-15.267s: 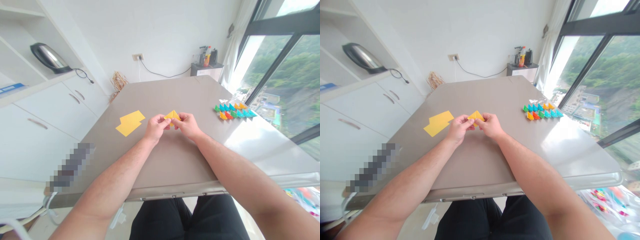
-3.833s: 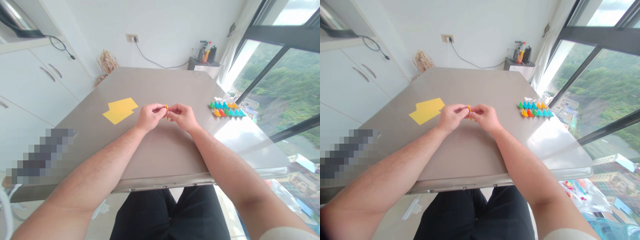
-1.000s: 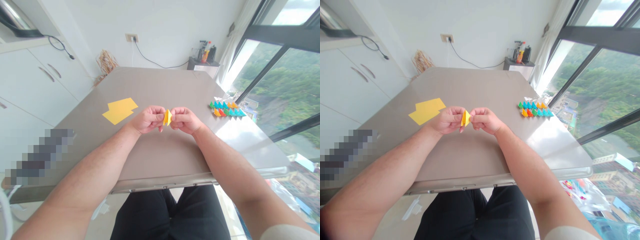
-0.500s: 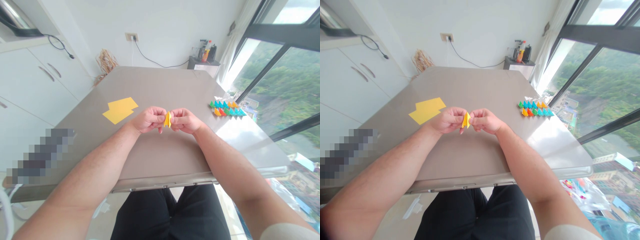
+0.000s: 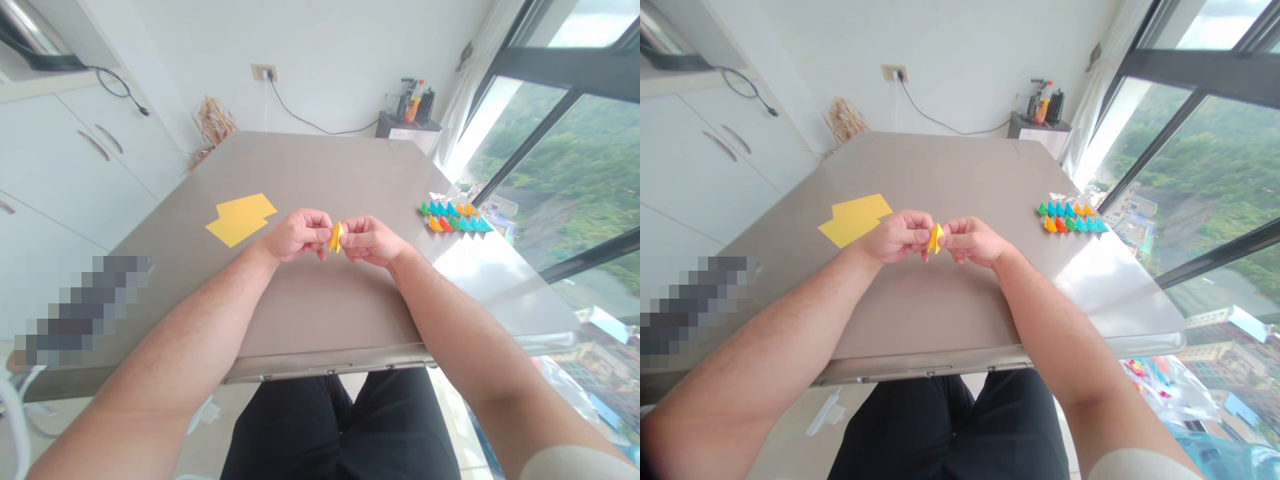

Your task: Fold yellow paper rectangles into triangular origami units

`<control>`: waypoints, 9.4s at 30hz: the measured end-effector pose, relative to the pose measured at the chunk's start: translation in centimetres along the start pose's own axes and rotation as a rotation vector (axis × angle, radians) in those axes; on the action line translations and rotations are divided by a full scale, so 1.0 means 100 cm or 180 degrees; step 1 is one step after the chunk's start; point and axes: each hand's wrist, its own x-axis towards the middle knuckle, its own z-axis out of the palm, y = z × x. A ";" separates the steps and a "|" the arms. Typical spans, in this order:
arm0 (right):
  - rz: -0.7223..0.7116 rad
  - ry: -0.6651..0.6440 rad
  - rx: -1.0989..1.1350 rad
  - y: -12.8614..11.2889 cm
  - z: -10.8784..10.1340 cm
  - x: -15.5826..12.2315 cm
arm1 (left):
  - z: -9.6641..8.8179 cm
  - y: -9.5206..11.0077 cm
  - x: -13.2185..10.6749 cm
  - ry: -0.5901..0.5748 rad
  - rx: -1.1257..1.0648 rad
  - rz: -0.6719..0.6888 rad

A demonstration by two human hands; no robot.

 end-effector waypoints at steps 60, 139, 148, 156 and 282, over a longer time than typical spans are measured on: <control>-0.0659 0.1986 -0.1215 0.008 0.019 0.014 | 0.026 -0.019 0.015 0.1975 0.0077 0.0857; -0.0782 0.2077 -0.1330 0.013 0.013 0.013 | 0.016 -0.019 0.010 0.1343 0.0909 0.0219; -0.0887 0.2233 -0.1141 0.011 0.017 0.014 | 0.017 -0.016 0.011 0.1251 0.0912 0.0226; -0.0662 0.2129 -0.1864 0.007 0.013 0.010 | 0.013 -0.018 0.011 0.1361 0.1186 0.0106; -0.1128 0.1949 -0.0641 0.006 0.014 0.009 | 0.036 -0.010 0.008 0.1987 -0.0108 0.0535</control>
